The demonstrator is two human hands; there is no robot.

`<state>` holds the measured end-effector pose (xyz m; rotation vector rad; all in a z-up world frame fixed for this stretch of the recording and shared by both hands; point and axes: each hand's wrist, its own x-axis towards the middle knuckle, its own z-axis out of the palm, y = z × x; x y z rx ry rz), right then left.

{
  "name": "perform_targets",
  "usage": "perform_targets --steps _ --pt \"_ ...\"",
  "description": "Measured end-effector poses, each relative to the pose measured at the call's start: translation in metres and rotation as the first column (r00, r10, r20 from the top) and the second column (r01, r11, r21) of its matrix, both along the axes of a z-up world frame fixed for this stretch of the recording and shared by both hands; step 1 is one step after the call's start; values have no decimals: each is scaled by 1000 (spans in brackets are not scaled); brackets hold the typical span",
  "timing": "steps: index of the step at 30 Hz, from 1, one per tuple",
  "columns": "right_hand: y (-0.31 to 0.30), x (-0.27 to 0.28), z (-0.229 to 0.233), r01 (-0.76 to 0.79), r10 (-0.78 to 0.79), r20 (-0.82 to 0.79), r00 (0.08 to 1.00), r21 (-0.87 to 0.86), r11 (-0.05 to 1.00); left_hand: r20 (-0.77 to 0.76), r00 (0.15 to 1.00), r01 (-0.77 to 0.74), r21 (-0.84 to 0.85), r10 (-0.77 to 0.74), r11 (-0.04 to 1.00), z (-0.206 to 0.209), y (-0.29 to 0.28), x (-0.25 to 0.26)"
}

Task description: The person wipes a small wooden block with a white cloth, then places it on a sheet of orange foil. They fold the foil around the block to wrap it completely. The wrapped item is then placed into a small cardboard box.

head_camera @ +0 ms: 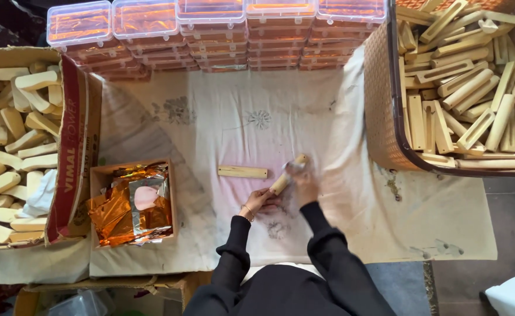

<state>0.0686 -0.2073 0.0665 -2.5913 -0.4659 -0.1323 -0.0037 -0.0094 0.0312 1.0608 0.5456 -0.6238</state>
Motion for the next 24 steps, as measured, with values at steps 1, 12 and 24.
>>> perform_targets --steps 1,12,24 --pt "-1 9 14 3 -3 1 1000 5 1000 1 1000 3 5 -3 1000 2 0 0" --pt "21 -59 5 -179 187 -54 981 128 976 24 994 -103 -79 105 992 -22 -2 -8" --pt "-43 63 -24 -117 156 -41 987 482 868 175 962 184 164 -212 969 22 -3 -4"
